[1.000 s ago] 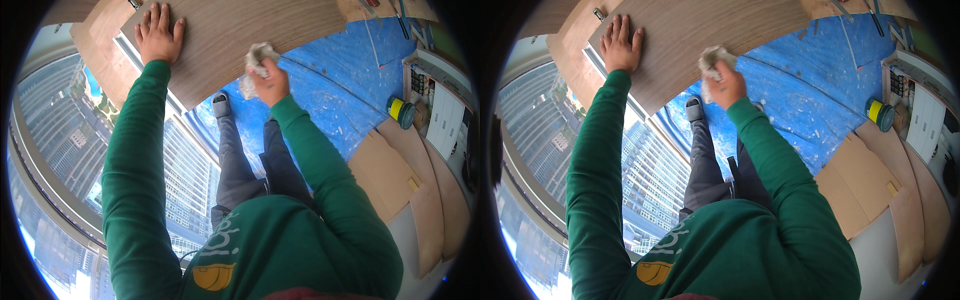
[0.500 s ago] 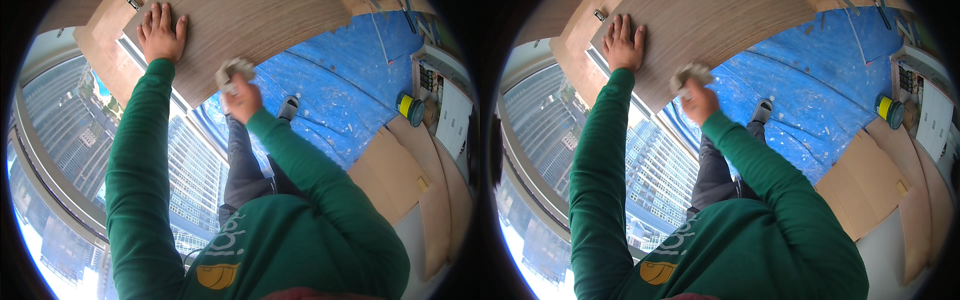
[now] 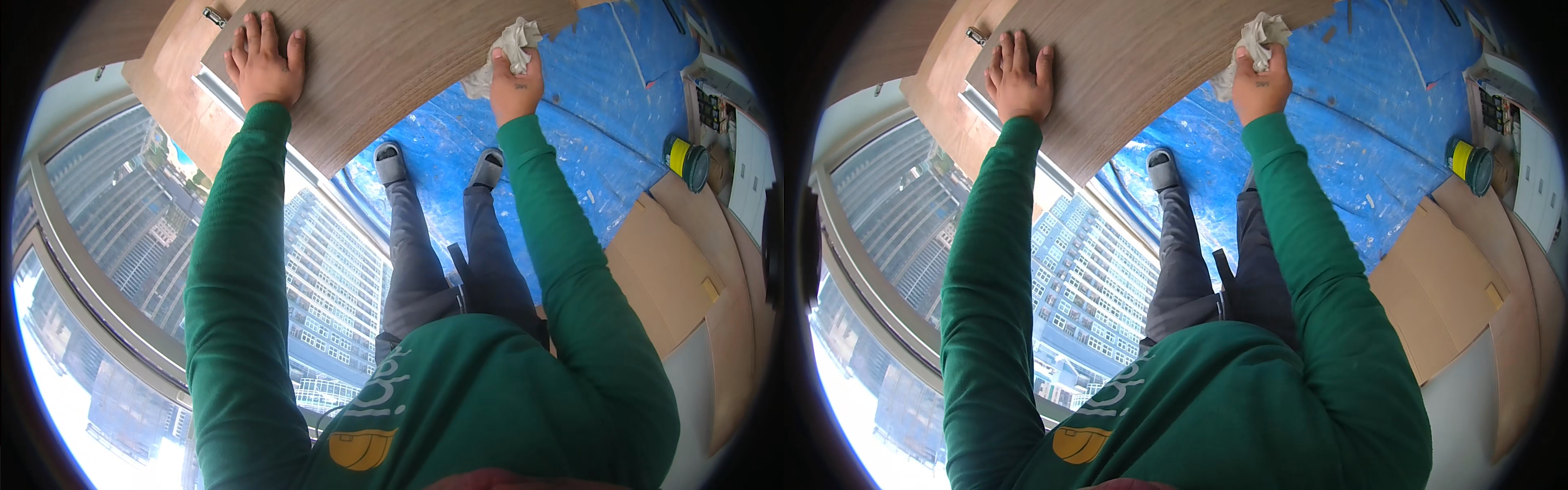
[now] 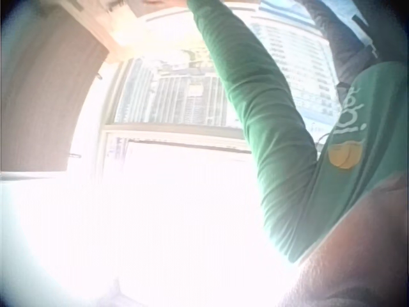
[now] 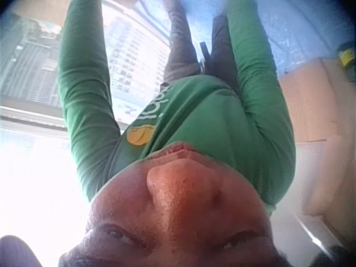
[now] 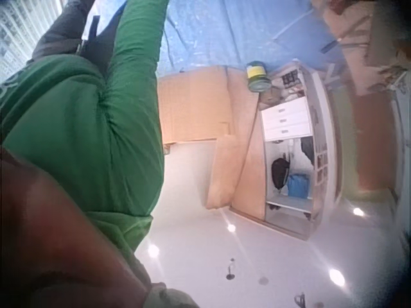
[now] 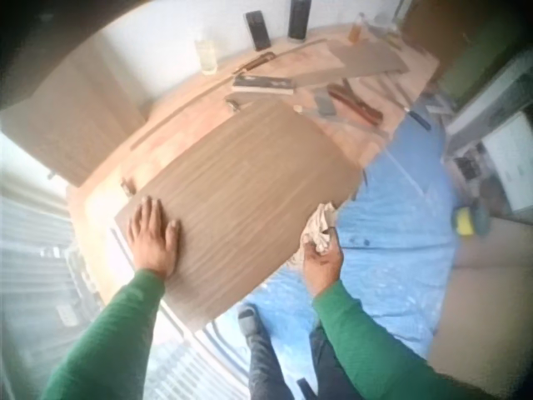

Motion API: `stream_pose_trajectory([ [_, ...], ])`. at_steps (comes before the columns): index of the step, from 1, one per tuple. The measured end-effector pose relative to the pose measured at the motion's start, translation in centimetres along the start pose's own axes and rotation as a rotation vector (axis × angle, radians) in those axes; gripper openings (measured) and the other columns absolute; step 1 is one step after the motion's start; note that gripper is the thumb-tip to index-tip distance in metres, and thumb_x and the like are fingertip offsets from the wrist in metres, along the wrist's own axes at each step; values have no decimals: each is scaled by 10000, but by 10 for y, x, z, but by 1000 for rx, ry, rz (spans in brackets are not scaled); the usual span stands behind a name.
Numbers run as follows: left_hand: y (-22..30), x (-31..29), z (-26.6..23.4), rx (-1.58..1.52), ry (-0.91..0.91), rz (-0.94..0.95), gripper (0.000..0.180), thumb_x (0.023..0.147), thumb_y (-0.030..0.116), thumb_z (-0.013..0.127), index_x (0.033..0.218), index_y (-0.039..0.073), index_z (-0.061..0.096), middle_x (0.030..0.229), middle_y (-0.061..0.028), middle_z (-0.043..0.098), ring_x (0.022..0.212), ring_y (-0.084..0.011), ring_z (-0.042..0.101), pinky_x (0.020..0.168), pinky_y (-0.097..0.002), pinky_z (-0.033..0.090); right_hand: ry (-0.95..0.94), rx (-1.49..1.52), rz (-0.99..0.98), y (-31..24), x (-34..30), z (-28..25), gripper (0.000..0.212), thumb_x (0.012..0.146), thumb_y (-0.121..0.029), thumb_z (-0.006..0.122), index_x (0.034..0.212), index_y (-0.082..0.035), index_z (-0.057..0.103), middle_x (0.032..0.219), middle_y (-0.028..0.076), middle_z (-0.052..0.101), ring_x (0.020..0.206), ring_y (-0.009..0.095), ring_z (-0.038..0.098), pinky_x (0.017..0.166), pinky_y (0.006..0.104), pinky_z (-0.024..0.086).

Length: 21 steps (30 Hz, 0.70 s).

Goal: The person wipes a wooden cabinet door with a cloth, then uses a hammer to tap along the edge of the door. The person continues to tap the door with the hammer while holding it in place.

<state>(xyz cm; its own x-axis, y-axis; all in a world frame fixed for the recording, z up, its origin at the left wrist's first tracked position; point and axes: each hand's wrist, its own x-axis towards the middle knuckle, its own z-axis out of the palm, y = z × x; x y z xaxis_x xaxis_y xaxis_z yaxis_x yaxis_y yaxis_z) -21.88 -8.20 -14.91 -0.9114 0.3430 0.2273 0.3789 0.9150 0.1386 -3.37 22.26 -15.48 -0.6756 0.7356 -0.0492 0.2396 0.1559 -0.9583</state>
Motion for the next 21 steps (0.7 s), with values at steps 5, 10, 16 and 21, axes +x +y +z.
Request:
stream_pose_trajectory([
  [5,-7,-2,-3,24,2,13,737,1027,620,399,1586,140,417,1678,-118,334,1554,-337,267,1272,-528,133,-199,-39,-27,-20,-122,62,237,846,-32,683,1053,-49,569,946,197,673,910,435,665,755,480,535],
  [10,-5,2,2,-26,-22,24,747,1017,616,424,1580,125,425,1673,-128,345,1550,-347,274,1269,-531,132,-519,88,-119,-25,-229,101,240,755,-20,669,967,-57,565,905,189,617,910,424,627,764,530,509],
  [16,-9,2,3,-6,-44,14,737,1008,593,447,1567,112,447,1667,-133,360,1540,-331,283,1257,-516,157,-809,158,74,2,-262,67,349,800,-23,676,1142,-87,645,1016,170,702,957,414,678,826,497,546],
  [21,-4,5,1,-28,-47,9,737,1007,595,449,1565,114,449,1665,-129,364,1529,-342,289,1249,-512,174,-674,224,638,32,-239,12,350,952,-174,733,1251,-55,596,1044,167,735,970,246,720,874,359,548],
])
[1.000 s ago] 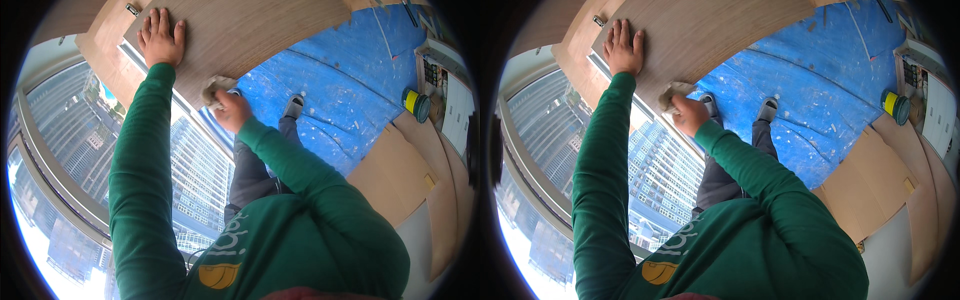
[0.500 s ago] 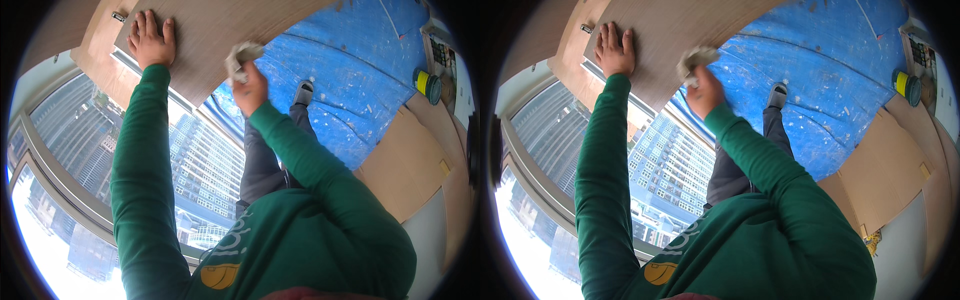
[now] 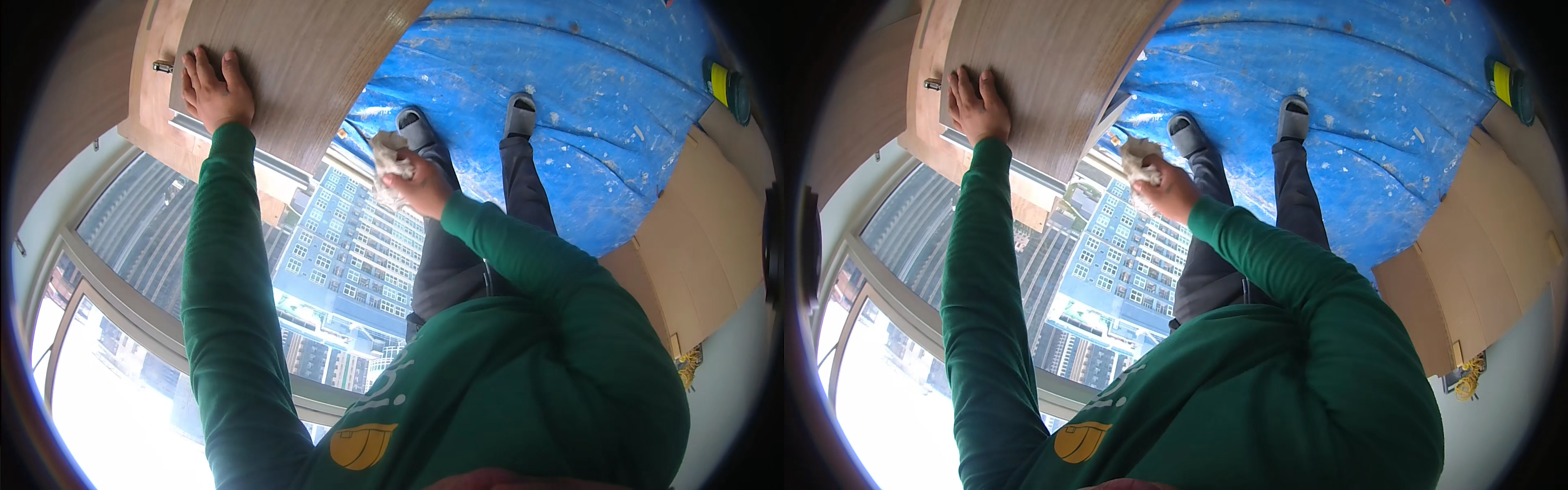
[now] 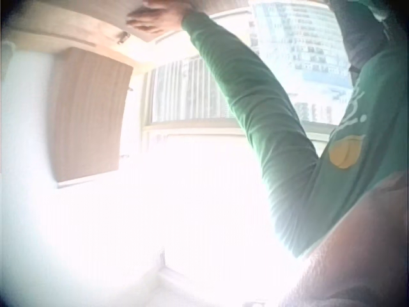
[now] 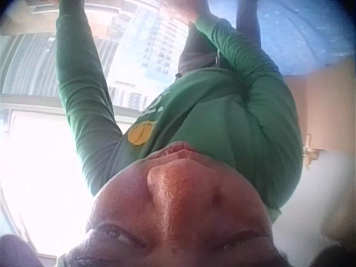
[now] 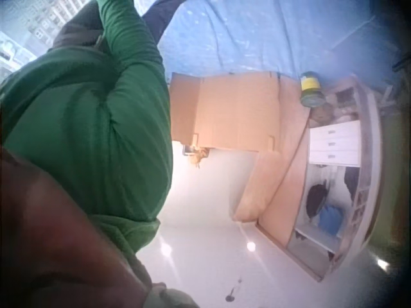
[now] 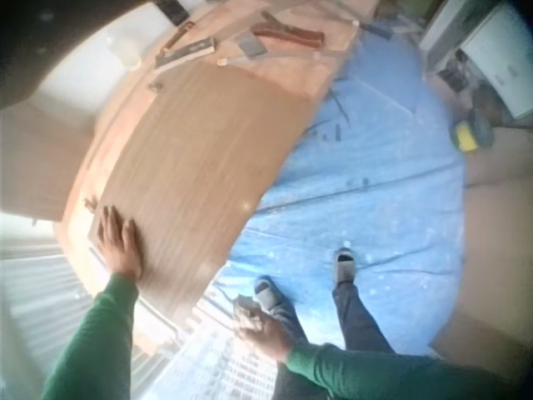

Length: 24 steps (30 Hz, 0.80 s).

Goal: The person wipes a wooden cabinet door with a cloth, then uses a hammer to tap along the edge of the door. The person continues to tap the door with the hammer while holding it in place.

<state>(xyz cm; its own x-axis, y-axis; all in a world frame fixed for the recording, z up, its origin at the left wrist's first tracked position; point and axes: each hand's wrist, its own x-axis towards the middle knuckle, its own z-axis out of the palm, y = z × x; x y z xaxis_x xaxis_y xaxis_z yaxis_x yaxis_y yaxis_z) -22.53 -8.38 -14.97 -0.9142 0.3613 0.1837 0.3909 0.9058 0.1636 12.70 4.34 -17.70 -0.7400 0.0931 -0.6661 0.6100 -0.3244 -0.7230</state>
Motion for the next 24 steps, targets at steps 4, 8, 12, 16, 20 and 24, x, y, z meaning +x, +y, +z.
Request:
stream_pose_trajectory([
  [4,-3,-1,1,20,-4,-1,730,1007,592,449,1564,119,451,1666,-121,365,1524,-347,293,1246,-512,179,42,530,-54,-26,15,-15,563,918,-68,758,1382,-5,444,1229,120,665,1070,198,671,934,343,548],
  [8,-2,-2,0,9,-10,-14,728,1007,590,450,1565,122,450,1669,-118,362,1524,-350,293,1244,-513,181,54,494,-126,-62,19,-8,527,918,-54,748,1360,4,467,1218,116,669,1082,184,662,953,333,542],
  [12,1,0,-1,7,-11,-11,729,1007,589,450,1563,118,450,1670,-119,358,1525,-352,291,1245,-514,178,81,641,-114,-65,34,30,445,895,-67,748,1302,-5,579,1176,98,710,1055,169,673,944,338,538],
  [16,1,-2,2,1,21,2,705,1023,602,441,1556,142,470,1654,-117,387,1520,-346,306,1240,-524,189,220,620,-119,-65,48,72,382,902,-61,740,1260,3,624,1124,88,731,1018,176,686,917,348,541],
  [20,-2,-4,-1,-22,17,29,723,1007,580,461,1547,100,465,1654,-133,382,1523,-356,301,1253,-512,165,160,722,32,-59,42,69,287,923,-77,735,1186,6,657,1088,78,734,971,163,691,875,341,555],
  [24,-10,-4,-2,-14,73,53,709,1009,592,463,1540,123,482,1643,-128,401,1514,-354,326,1250,-514,172,28,710,88,-68,39,58,240,943,-105,740,1148,7,685,1069,72,736,923,153,700,846,330,570],
])
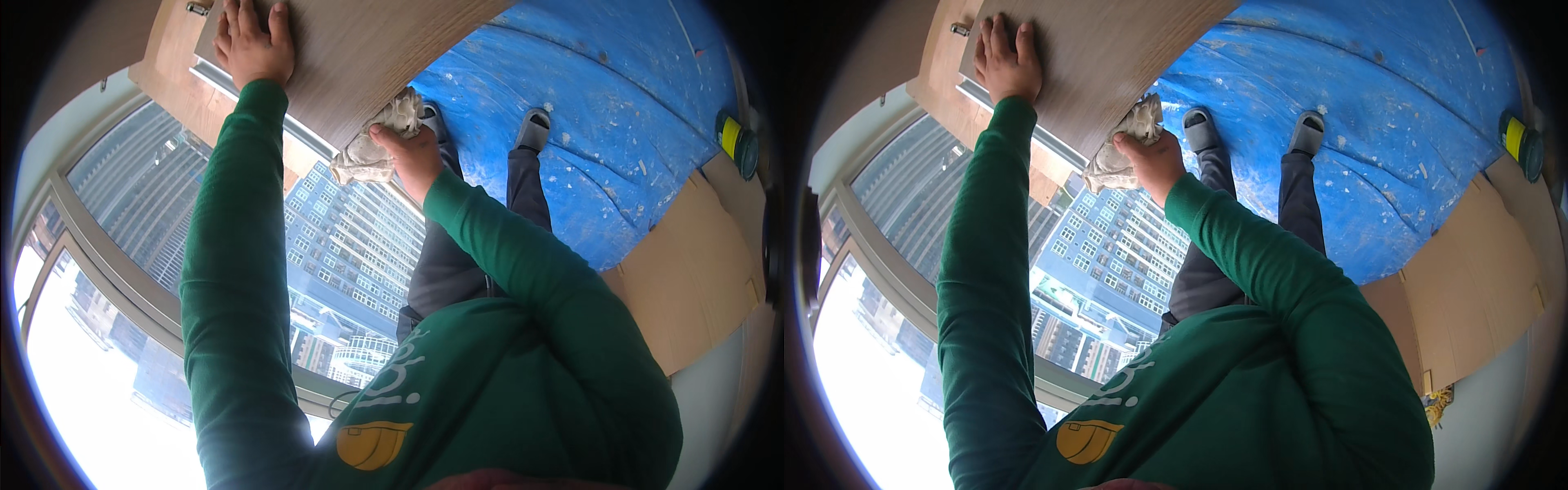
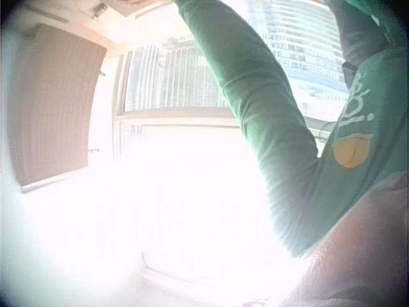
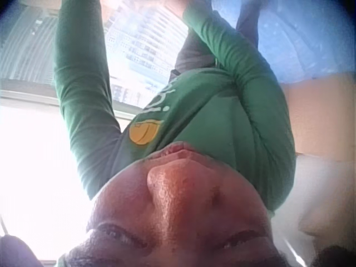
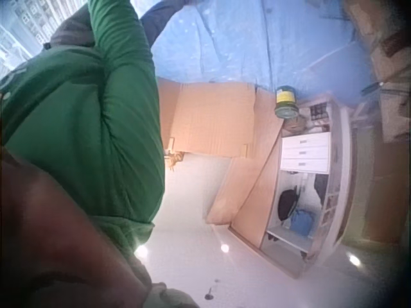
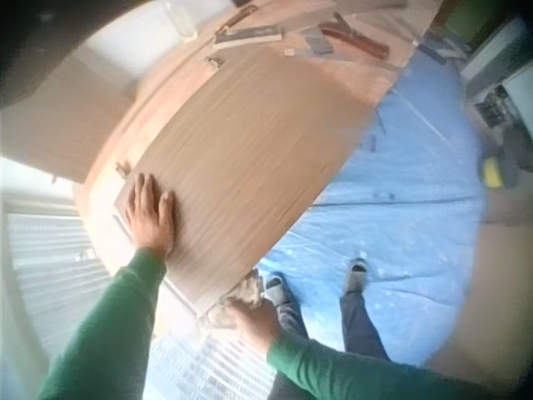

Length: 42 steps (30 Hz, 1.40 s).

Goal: The person wipes a wooden cabinet door with a cloth, then uses a hammer to tap along the edge of the door. The person continues to tap the door with the hammer while holding it in place.

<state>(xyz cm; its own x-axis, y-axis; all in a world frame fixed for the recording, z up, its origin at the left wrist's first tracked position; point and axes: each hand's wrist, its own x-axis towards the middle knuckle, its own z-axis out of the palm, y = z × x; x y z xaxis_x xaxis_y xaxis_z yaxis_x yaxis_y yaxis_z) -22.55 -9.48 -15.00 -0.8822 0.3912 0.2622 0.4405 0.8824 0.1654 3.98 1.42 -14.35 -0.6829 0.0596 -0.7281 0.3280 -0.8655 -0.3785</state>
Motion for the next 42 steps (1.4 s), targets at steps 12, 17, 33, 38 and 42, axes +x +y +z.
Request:
stream_pose_trajectory([
  [12,30,4,-23,60,-216,-155,691,1033,469,450,1593,69,385,1689,-142,303,1563,-357,224,1285,-488,138,52,131,62,-12,9,0,308,897,-37,740,1196,-17,670,1135,67,720,1020,194,685,949,383,541],
  [17,37,5,-28,75,-247,-169,700,1036,476,438,1601,68,367,1696,-139,286,1575,-347,200,1295,-482,114,77,125,-1,-27,8,2,258,880,-16,726,1134,-17,684,1053,70,728,955,194,697,888,384,572],
  [33,8,-3,-2,4,-37,-45,708,1013,598,452,1555,144,466,1661,-120,369,1548,-337,277,1272,-518,125,262,-518,-626,-98,8,-33,206,879,-91,761,1035,5,667,1068,121,690,962,249,696,829,373,556],
  [38,12,-1,-1,30,-82,-56,705,1023,598,439,1570,152,447,1675,-105,346,1560,-328,255,1276,-521,118,110,-1173,-931,-107,6,-18,351,728,36,769,1053,-13,644,1262,178,463,1061,368,623,842,445,569],
  [42,9,-3,-4,38,-78,-67,699,1032,580,444,1577,143,437,1680,-107,338,1561,-323,256,1274,-517,117,180,-1220,-938,-119,19,-16,398,752,1,762,1127,-63,644,1230,185,462,1047,388,610,847,445,570],
])
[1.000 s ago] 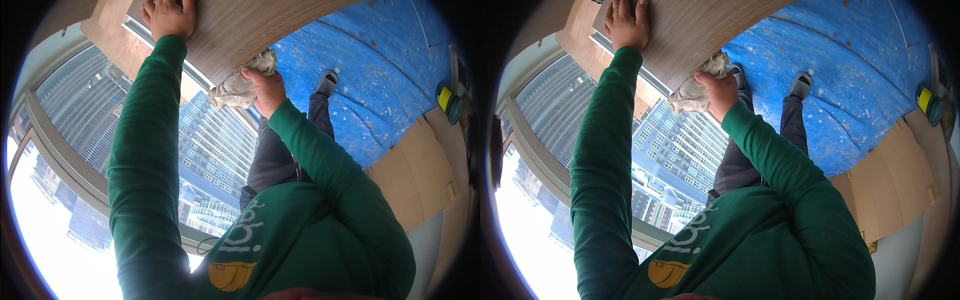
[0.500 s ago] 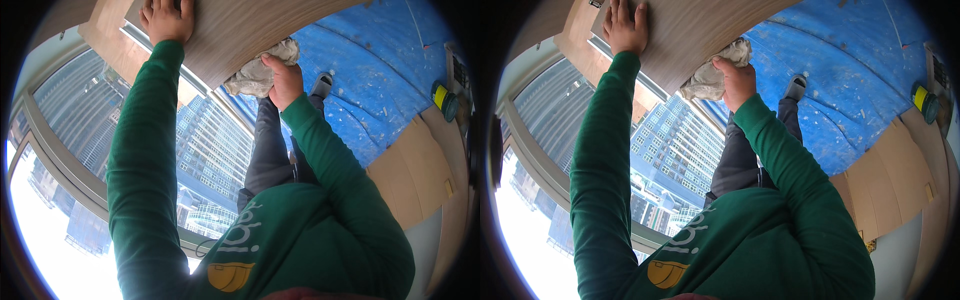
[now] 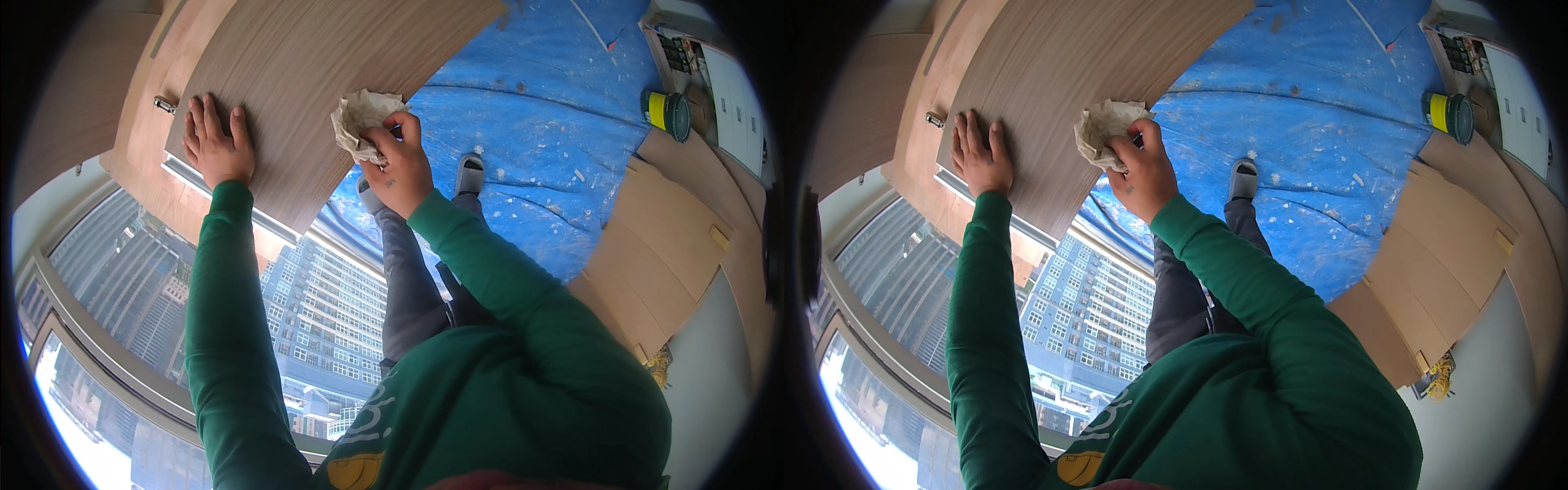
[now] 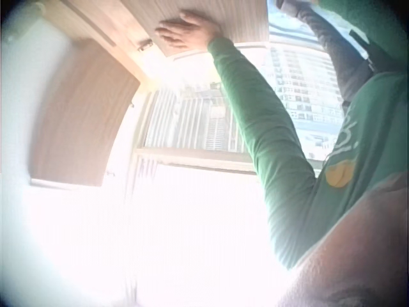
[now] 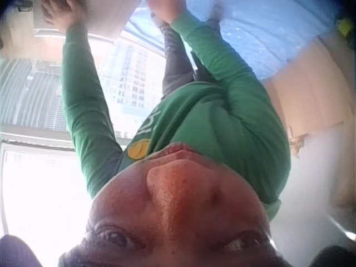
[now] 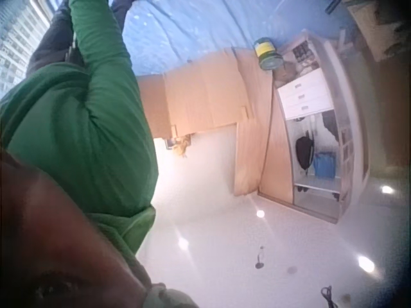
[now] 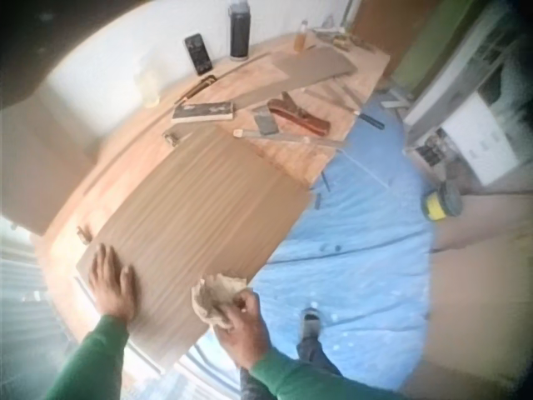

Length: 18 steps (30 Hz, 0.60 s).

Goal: The person wipes a wooden cabinet door with a cloth, then uses a hammer to tap along the edge of the door. The person continues to tap the door with the hammer while holding it in place.

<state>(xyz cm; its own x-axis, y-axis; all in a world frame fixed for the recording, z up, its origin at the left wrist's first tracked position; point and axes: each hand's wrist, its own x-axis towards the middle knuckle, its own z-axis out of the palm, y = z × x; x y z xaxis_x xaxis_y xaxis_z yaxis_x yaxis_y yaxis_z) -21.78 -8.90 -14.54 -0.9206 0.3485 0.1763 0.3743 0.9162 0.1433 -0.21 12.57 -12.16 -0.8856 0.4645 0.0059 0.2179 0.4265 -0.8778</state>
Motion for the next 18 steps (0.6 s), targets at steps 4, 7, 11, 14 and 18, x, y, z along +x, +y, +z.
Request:
stream_pose_trajectory([
  [4,0,1,-2,2,1,3,694,1035,569,450,1573,130,441,1680,-105,339,1560,-318,261,1272,-522,120,197,-80,63,17,30,-16,311,850,-62,754,1138,-51,637,1187,175,472,1034,368,593,850,427,552],
  [7,1,0,-1,13,-4,1,695,1034,565,454,1575,129,439,1682,-98,337,1558,-317,269,1271,-523,124,360,-125,174,53,75,-43,319,943,-178,703,1202,-19,606,1183,225,563,1058,401,586,923,468,501],
  [11,3,3,1,25,1,4,702,1030,568,458,1578,129,434,1685,-95,333,1559,-315,269,1271,-521,127,512,-54,189,84,142,-94,383,978,-243,684,1247,5,574,1125,242,726,1018,404,709,867,467,547],
  [14,4,2,0,22,1,-5,702,1026,574,462,1580,144,434,1685,-94,333,1559,-316,272,1271,-523,129,552,-51,304,72,156,-105,436,968,-276,698,1261,23,574,1138,252,724,1037,407,706,881,461,547],
  [18,3,4,2,32,2,-11,696,1022,580,466,1583,169,434,1683,-92,337,1556,-319,277,1270,-524,132,545,-19,401,72,126,-77,458,968,-306,703,1245,47,608,1140,254,726,1044,406,705,905,447,543],
])
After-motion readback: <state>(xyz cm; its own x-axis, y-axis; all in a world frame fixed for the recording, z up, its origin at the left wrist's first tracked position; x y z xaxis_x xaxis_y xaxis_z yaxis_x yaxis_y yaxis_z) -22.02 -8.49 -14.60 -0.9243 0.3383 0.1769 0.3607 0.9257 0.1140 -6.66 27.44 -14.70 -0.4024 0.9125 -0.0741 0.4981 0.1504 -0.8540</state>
